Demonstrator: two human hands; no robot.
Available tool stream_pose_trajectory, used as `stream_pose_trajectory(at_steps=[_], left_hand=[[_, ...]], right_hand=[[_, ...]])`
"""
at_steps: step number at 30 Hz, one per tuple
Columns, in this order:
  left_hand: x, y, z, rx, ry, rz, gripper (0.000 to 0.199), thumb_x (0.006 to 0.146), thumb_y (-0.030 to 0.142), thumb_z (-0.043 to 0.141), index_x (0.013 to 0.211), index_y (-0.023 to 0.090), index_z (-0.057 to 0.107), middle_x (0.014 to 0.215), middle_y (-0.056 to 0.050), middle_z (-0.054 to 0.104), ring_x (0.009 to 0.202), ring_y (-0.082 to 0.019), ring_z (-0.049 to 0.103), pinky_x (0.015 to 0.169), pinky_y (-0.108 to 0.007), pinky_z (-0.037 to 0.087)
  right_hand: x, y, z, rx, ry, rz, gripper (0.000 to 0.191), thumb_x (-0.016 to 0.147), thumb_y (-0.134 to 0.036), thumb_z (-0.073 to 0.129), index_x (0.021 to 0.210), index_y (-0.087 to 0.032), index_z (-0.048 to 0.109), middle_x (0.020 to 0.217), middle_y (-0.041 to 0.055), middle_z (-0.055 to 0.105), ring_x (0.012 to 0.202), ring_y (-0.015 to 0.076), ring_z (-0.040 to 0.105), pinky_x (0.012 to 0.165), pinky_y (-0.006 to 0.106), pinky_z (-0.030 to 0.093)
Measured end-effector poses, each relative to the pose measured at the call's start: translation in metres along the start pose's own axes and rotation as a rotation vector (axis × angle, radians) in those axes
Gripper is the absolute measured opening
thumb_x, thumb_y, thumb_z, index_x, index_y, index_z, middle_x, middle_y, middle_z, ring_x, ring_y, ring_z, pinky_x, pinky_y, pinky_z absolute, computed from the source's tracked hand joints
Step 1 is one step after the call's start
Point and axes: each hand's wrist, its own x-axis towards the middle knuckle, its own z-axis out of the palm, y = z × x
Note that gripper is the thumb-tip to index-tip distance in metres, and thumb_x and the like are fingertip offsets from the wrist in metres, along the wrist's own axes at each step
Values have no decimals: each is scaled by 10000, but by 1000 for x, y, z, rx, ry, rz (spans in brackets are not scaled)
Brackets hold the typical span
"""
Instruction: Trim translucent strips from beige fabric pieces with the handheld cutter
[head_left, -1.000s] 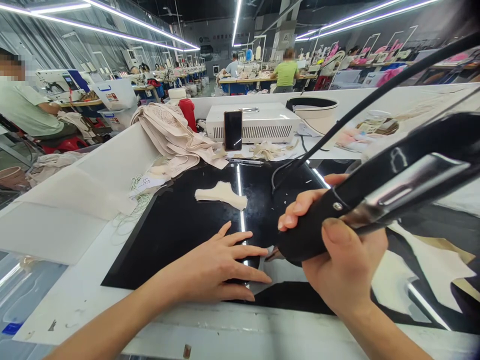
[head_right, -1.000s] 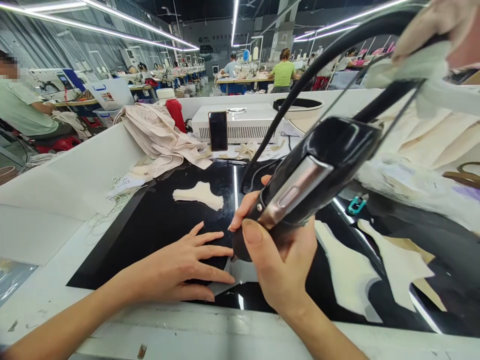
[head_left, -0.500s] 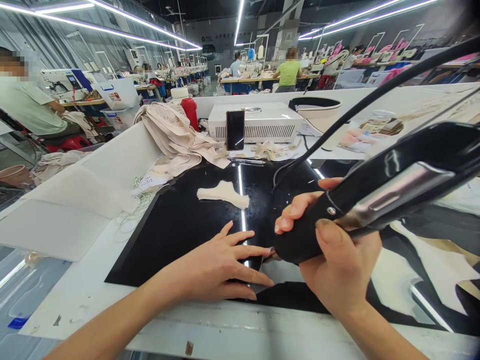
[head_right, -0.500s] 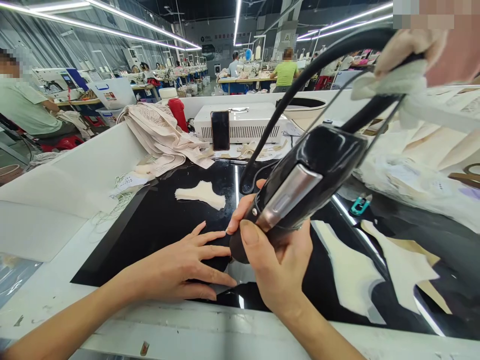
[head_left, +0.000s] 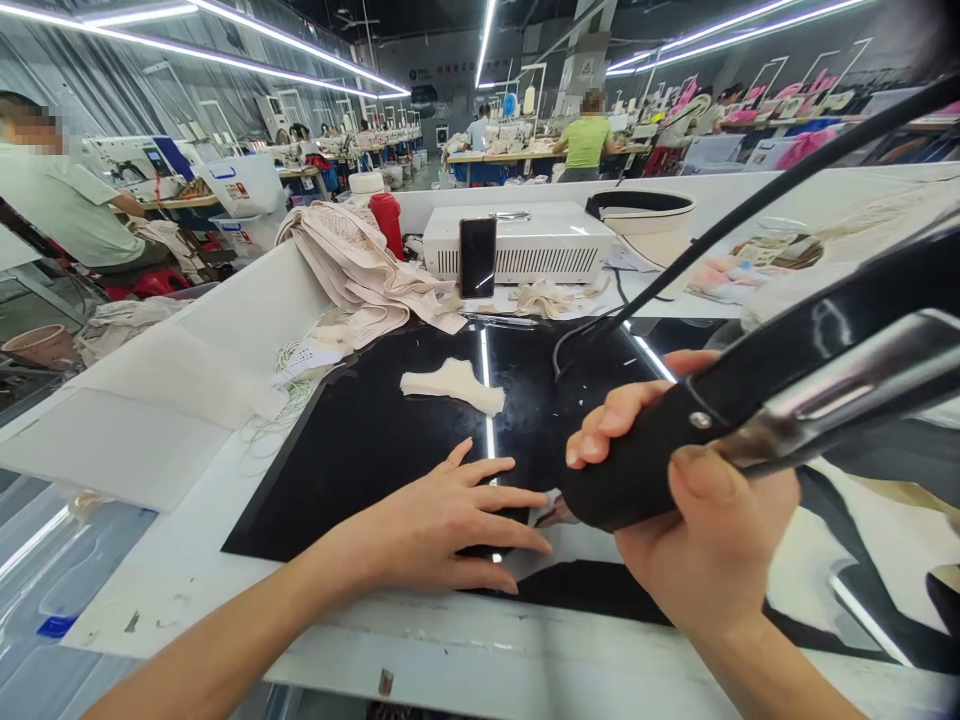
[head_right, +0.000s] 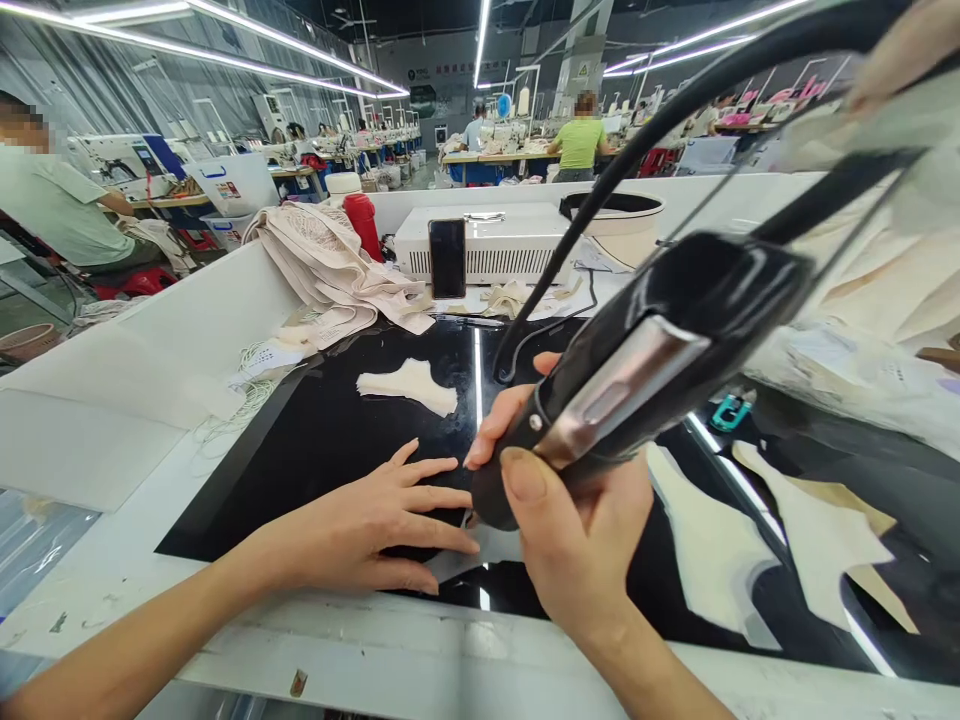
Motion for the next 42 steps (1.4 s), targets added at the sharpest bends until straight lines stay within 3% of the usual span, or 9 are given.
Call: stream_pose_trajectory(at_steps=[8, 12, 16, 24, 30, 37, 42], left_hand=[[0, 2, 1, -173, 55, -86, 465, 889, 376, 770, 1308, 328, 575, 1536, -11, 531, 1543, -327, 276, 1234, -696, 96], [0, 3, 0, -163, 55, -96, 495, 879, 348, 778, 1323, 326, 561, 1519, -4, 547, 1546, -320, 274, 1243, -684, 94], [0, 2, 2, -147, 65, -86, 657, 861, 355, 795, 1440, 350, 486, 1540, -18, 522, 1543, -326, 279, 1230, -714, 87], [1, -1, 6, -122, 88, -64, 713, 846, 415, 804, 1472, 334, 473, 1609, -65, 425, 1527, -355, 309, 1211, -730, 118], [2, -1, 4, -143, 63, -63, 757, 862, 442, 783, 1516, 353, 412, 1596, -57, 443, 1533, -352, 294, 1212, -732, 88], [3, -5, 10, -144, 65, -62, 718, 879, 460, 751, 1508, 320, 434, 1490, -69, 567, 1534, -351, 289, 1237, -686, 12], [3, -4, 11, -158, 103, -44, 623, 860, 452, 775, 1409, 296, 527, 1482, -65, 574, 1522, -344, 320, 1225, -710, 67]], right_hand=[[7, -10, 2, -18, 108, -6, 415, 745, -356, 857, 1094, -273, 648, 763, -26, 665, 609, 168, 592, 523, 303, 532], [-5, -10, 5, -11, 27, 28, 417, 795, -388, 833, 1141, -280, 626, 792, -17, 660, 637, 169, 600, 548, 310, 534], [-16, -5, 8, 12, -68, 60, 420, 845, -389, 795, 1199, -288, 592, 847, -9, 650, 686, 172, 618, 584, 324, 558], [-20, 1, 8, 18, -101, 62, 390, 879, -357, 766, 1217, -298, 579, 873, -12, 641, 704, 161, 626, 635, 328, 575], [-23, -4, 13, 30, -92, 81, 377, 880, -381, 755, 1204, -295, 581, 848, -9, 624, 686, 161, 606, 624, 323, 573], [-28, -2, 18, -10, -143, 79, 340, 908, -372, 727, 1195, -303, 557, 831, -20, 606, 698, 160, 593, 679, 335, 577], [-26, 1, 11, -2, -127, 111, 356, 898, -346, 723, 1211, -298, 559, 839, -6, 601, 700, 169, 603, 639, 339, 598]])
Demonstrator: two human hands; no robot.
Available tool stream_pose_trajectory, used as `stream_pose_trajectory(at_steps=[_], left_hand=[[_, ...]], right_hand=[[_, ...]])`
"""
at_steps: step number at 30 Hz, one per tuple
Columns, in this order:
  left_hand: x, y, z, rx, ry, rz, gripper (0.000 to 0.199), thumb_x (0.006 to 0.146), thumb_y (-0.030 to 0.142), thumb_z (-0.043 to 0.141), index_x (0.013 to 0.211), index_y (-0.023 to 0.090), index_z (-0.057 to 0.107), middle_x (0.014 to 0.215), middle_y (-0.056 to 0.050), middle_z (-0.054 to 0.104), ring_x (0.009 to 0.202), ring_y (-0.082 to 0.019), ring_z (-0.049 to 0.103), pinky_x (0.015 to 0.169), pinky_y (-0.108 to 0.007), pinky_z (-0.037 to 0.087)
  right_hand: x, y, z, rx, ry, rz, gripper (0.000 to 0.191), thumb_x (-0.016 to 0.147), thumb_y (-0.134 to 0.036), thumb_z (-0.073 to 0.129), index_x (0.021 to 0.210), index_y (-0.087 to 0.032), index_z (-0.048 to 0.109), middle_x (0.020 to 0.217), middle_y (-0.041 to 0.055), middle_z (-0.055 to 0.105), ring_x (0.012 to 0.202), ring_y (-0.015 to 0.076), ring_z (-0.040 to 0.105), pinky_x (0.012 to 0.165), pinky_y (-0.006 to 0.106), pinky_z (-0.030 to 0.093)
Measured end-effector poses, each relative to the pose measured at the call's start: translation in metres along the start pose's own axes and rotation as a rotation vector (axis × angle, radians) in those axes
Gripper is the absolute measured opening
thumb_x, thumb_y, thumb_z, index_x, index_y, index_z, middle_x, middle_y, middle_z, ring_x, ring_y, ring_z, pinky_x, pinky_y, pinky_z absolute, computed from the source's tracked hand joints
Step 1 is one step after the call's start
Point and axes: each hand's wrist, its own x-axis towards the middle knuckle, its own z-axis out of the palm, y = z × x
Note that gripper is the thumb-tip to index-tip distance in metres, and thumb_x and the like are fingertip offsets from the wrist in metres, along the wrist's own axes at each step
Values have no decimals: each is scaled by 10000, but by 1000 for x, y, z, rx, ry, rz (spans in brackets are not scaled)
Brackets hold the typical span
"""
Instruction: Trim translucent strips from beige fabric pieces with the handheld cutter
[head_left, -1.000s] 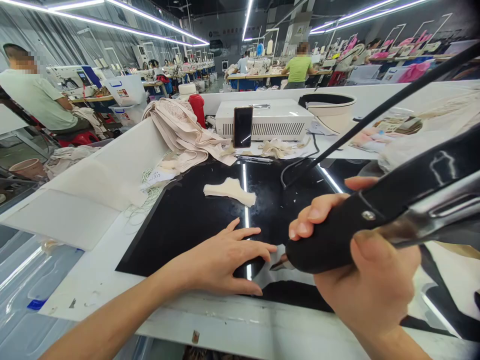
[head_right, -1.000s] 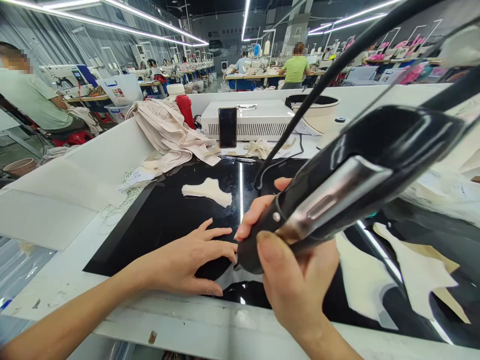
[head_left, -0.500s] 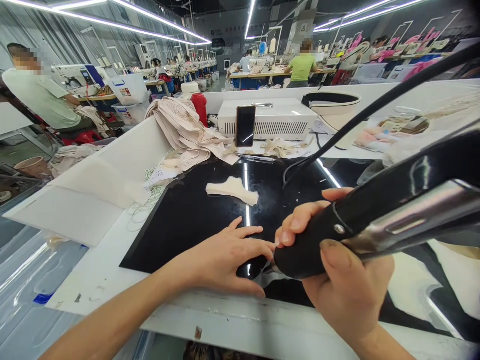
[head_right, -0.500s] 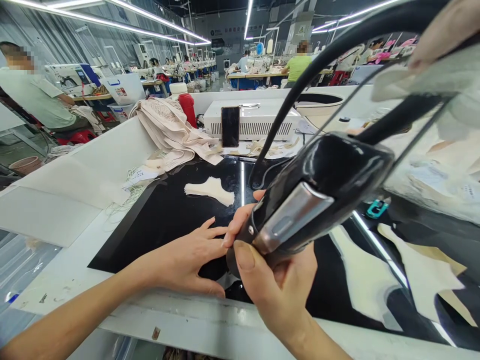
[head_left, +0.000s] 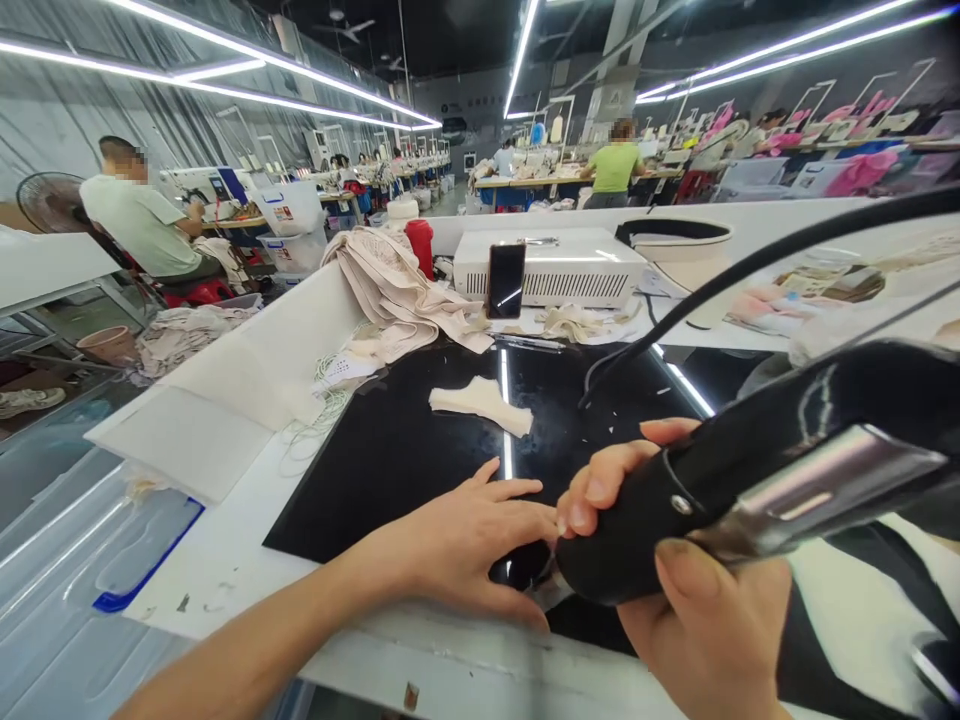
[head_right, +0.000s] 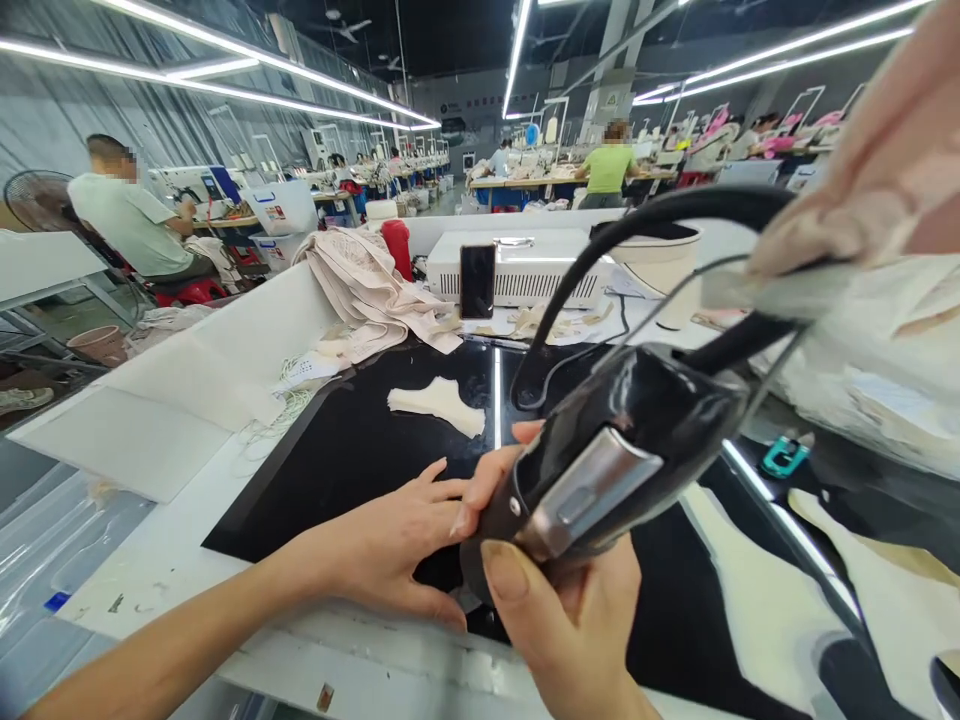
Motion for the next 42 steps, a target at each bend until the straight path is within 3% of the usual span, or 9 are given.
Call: stream_pose_trajectory(at_steps=[4, 9, 15, 19, 22, 25, 29, 34, 42], left_hand=[[-3, 1, -3, 67, 30, 6, 317, 902, 369, 741, 1195, 301, 640, 1590, -20, 455, 1527, -310, 324, 1233, -666, 187], [-7, -4, -10, 139, 53, 22, 74, 923, 245, 708, 990, 277, 709, 1548, -12, 513, 1495, -304, 386, 1223, -650, 235], [-9, -17, -16, 353, 215, -39, 183, 1014, 184, 545, 1023, 254, 714, 1517, -38, 542, 1480, -301, 396, 1225, -645, 221], [-5, -13, -8, 367, 388, -120, 239, 1030, 144, 485, 1159, 213, 674, 1319, -89, 641, 1253, -230, 579, 1105, -444, 465], [-1, -5, 0, 291, 350, -129, 205, 1032, 199, 517, 1161, 205, 677, 1130, -65, 682, 1069, -199, 634, 937, -331, 552], [0, -3, 3, 293, 277, -80, 217, 1042, 200, 501, 1164, 208, 681, 1141, -56, 690, 1072, -192, 639, 988, -350, 538], [-2, -9, -1, 375, 276, -72, 249, 1059, 190, 460, 1207, 210, 659, 1241, -56, 692, 1196, -203, 627, 1195, -513, 376], [2, -2, 1, 317, 284, -112, 264, 1042, 254, 525, 1284, 211, 624, 1333, -69, 664, 1322, -228, 563, 1236, -558, 304], [14, 16, 13, 128, 129, -157, 649, 866, 441, 778, 1418, 197, 539, 1464, -109, 576, 1409, -295, 478, 1257, -630, 181]], right_hand=[[8, -7, -12, -44, 30, -31, 409, 863, -338, 752, 1235, -306, 583, 834, 13, 624, 683, 177, 625, 598, 334, 614], [26, -20, -31, -211, 52, -80, 515, 804, -361, 807, 1279, -316, 613, 899, 54, 673, 708, 246, 687, 603, 414, 642], [42, -28, -32, -317, 103, -126, 321, 760, -334, 858, 1030, -272, 695, 955, 35, 681, 732, 216, 680, 648, 362, 602], [42, -22, -28, -271, 137, -168, 359, 771, -302, 860, 1049, -256, 639, 910, 9, 665, 695, 183, 642, 568, 330, 564], [41, -19, -28, -236, 149, -188, 382, 796, -254, 838, 1099, -261, 606, 901, -4, 663, 702, 177, 632, 564, 326, 557], [40, -17, -29, -212, 159, -183, 387, 825, -248, 808, 1134, -262, 576, 892, -13, 655, 697, 173, 628, 570, 332, 558], [37, -15, -26, -169, 146, -171, 388, 837, -259, 798, 1142, -260, 559, 889, -17, 650, 688, 166, 621, 570, 332, 550], [33, -11, -21, -137, 143, -168, 382, 838, -293, 803, 1128, -272, 555, 883, -23, 646, 679, 160, 606, 563, 331, 532], [38, -4, -20, -104, 176, -175, 351, 828, -288, 808, 1065, -274, 550, 860, -33, 645, 661, 149, 605, 568, 320, 543]])
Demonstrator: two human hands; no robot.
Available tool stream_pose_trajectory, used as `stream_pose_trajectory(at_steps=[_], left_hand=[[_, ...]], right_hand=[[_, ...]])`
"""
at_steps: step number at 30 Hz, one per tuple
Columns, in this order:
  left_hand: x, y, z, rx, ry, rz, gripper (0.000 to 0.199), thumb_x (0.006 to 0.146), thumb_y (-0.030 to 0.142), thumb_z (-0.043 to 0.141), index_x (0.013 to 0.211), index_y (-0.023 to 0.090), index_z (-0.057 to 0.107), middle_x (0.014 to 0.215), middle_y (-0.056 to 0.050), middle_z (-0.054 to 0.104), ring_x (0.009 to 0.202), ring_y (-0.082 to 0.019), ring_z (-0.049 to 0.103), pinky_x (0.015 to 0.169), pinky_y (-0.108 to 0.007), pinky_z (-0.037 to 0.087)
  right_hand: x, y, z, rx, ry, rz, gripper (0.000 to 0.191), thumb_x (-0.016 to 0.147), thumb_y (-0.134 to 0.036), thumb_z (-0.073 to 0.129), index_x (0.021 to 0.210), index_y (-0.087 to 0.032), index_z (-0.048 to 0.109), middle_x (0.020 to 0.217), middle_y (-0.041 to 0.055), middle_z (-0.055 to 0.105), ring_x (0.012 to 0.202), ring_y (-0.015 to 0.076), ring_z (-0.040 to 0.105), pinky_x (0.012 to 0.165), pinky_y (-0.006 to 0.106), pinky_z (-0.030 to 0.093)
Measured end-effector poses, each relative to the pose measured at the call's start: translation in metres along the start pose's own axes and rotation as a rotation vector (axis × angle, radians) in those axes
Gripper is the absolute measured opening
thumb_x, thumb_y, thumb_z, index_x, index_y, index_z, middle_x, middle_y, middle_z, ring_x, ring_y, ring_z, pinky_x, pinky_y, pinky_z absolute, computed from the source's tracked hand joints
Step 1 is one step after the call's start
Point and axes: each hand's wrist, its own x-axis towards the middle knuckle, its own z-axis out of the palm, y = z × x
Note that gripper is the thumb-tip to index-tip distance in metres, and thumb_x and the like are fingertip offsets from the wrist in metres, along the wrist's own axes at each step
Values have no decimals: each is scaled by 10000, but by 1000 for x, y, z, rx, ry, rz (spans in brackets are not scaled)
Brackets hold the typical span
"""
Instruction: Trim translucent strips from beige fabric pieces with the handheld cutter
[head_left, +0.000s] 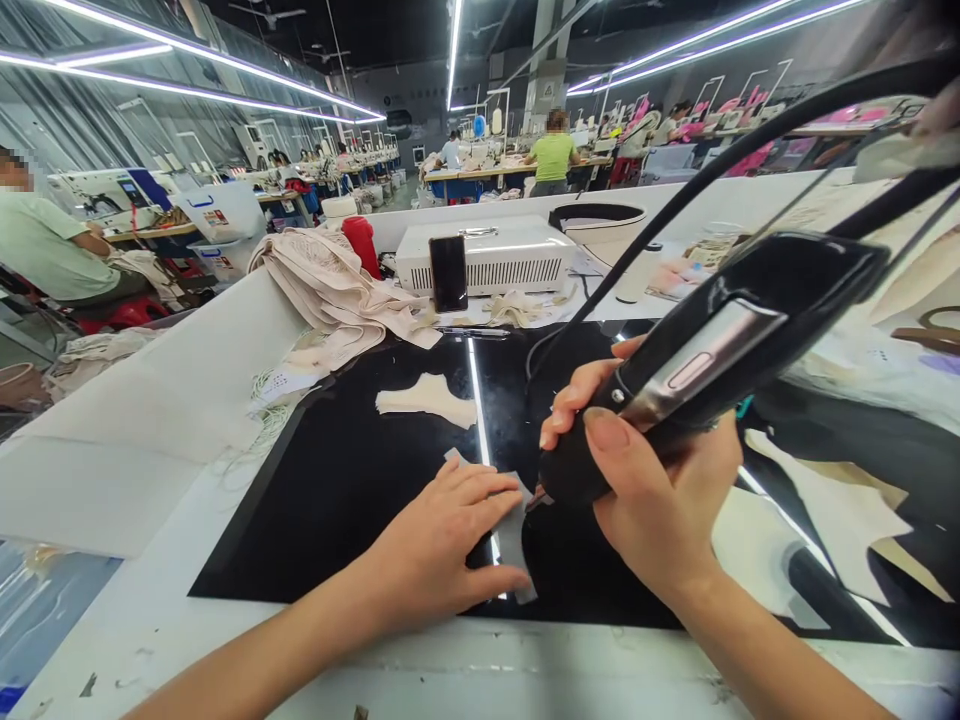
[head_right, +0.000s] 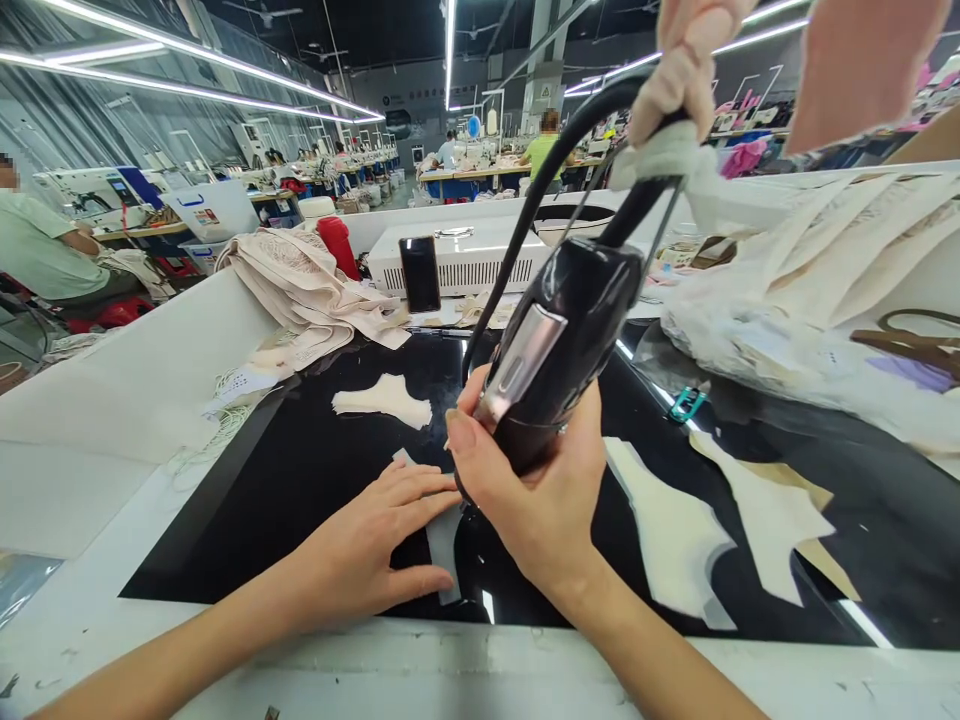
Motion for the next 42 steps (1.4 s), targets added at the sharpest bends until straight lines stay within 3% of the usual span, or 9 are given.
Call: stream_pose_trajectory(at_steps=[7, 15, 42], left_hand=[[-2, 0, -1, -18, -5, -1, 691, 852, 435, 786, 1456, 245, 510, 1494, -98, 550, 1423, -293, 464, 1262, -608, 183], [-1, 2, -1, -26, -26, -25, 681, 831, 444, 797, 1428, 239, 541, 1518, -71, 532, 1431, -288, 455, 1268, -595, 174], [-2, -3, 4, 8, 20, 21, 778, 800, 497, 806, 1463, 209, 518, 1514, -70, 540, 1425, -281, 455, 1277, -546, 163]], right_hand=[[-3, 4, -2, -15, 8, 24, 382, 807, -311, 819, 1076, -273, 550, 854, -32, 659, 650, 153, 619, 571, 330, 543], [-5, 1, -3, -20, -2, 38, 338, 847, -246, 777, 1105, -276, 559, 858, -37, 659, 642, 154, 624, 570, 332, 537], [-22, -11, -6, 79, -78, 58, 358, 864, -285, 794, 1154, -254, 586, 874, -15, 640, 679, 146, 624, 585, 316, 562]])
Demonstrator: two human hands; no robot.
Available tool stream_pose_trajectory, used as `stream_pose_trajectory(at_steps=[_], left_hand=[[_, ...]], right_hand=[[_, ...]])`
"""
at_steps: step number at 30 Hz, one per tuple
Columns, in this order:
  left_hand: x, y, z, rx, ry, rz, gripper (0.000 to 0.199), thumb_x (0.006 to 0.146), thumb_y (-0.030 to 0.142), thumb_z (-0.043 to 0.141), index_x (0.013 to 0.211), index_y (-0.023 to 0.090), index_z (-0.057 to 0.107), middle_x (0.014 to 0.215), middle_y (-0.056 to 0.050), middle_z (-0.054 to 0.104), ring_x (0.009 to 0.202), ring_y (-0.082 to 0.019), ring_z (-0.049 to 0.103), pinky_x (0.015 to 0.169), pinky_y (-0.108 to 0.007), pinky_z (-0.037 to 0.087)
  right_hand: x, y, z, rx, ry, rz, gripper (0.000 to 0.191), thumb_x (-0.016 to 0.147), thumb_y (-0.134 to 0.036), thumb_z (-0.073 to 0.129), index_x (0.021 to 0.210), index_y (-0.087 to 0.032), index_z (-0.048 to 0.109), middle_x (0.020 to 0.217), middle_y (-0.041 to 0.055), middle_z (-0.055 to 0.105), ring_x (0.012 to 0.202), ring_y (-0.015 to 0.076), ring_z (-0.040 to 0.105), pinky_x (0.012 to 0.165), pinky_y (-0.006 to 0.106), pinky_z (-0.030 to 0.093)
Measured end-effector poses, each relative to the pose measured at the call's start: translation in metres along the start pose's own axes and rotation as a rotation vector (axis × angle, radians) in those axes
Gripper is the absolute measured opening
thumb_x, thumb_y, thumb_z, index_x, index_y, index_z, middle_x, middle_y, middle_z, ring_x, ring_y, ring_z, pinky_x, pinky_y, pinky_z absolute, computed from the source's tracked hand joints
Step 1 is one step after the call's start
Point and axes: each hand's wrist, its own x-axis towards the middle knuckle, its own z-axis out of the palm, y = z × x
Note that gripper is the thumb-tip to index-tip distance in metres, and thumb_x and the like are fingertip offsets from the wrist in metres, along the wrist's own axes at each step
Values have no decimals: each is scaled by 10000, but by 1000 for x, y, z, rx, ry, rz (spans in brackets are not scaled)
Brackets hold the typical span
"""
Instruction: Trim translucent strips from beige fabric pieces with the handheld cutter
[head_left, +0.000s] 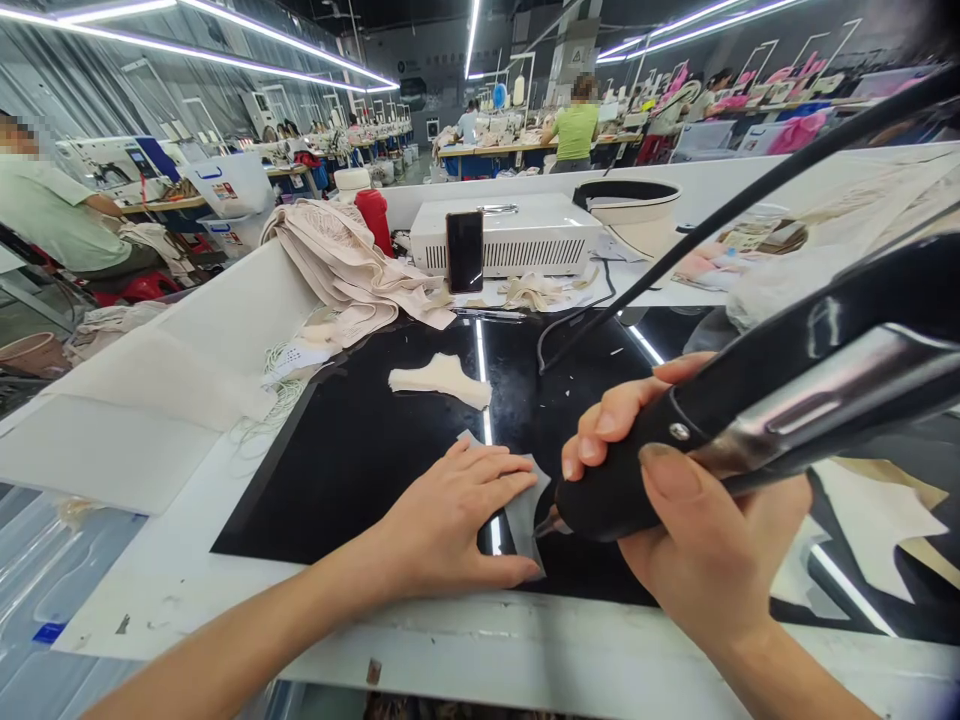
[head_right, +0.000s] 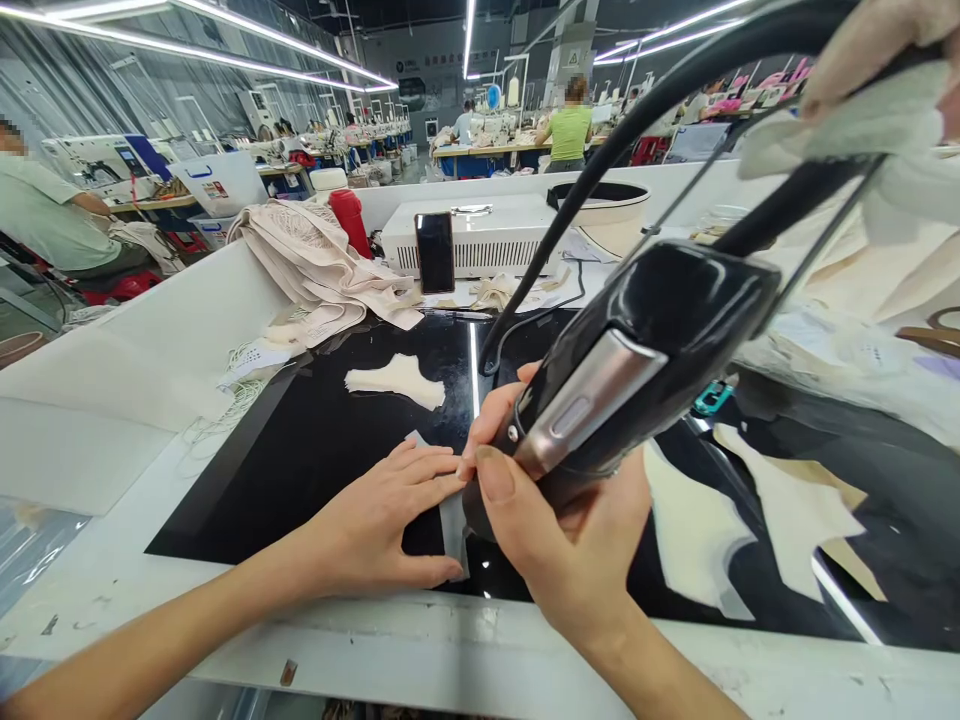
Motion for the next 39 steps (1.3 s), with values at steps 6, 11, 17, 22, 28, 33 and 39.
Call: stream_pose_trajectory(at_steps=[6, 11, 17, 22, 28, 33, 39], left_hand=[[1, -3, 0, 0, -11, 3, 799, 802, 514, 800, 1477, 203, 507, 1532, -81, 524, 1437, -292, 444, 1276, -554, 155], [1, -3, -2, -13, -35, -9, 806, 808, 494, 799, 1507, 253, 477, 1559, -58, 496, 1446, -302, 433, 1273, -574, 147], [3, -3, -4, -4, -46, -14, 789, 811, 479, 793, 1504, 274, 475, 1567, -28, 486, 1451, -283, 426, 1277, -567, 142], [2, -3, -4, 4, -40, -20, 783, 801, 476, 792, 1494, 269, 490, 1570, -21, 482, 1458, -280, 416, 1283, -551, 134], [3, -1, -7, -2, -55, -22, 777, 806, 486, 784, 1489, 249, 499, 1572, -44, 481, 1468, -300, 404, 1283, -556, 131], [4, 0, -8, -5, -58, -24, 774, 803, 494, 785, 1481, 243, 508, 1568, -50, 485, 1469, -302, 402, 1283, -559, 130], [4, -1, -7, -19, -44, -8, 758, 807, 479, 789, 1474, 250, 511, 1569, -61, 485, 1466, -309, 411, 1279, -574, 117]], right_hand=[[0, -4, -1, 6, 6, 30, 365, 848, -294, 809, 1139, -257, 592, 864, -15, 643, 692, 154, 612, 585, 316, 563], [0, -9, -2, 23, -1, 45, 357, 831, -303, 822, 1110, -261, 604, 830, -21, 645, 686, 156, 579, 581, 309, 558], [-1, -11, -1, 24, -4, 69, 367, 826, -309, 829, 1109, -270, 599, 820, -25, 646, 682, 156, 573, 593, 305, 557], [-1, -11, 0, 42, -9, 76, 364, 831, -304, 822, 1109, -272, 590, 820, -28, 646, 679, 154, 570, 580, 295, 562], [-2, -12, 2, 51, -13, 79, 364, 824, -290, 827, 1097, -260, 587, 819, -29, 646, 679, 149, 579, 588, 293, 561], [-4, -13, 1, 26, -20, 74, 332, 856, -287, 797, 1113, -269, 586, 830, -25, 642, 686, 151, 580, 601, 307, 546], [-6, -12, 1, -10, -22, 48, 319, 868, -288, 784, 1116, -259, 585, 833, -15, 633, 681, 159, 583, 588, 323, 540]])
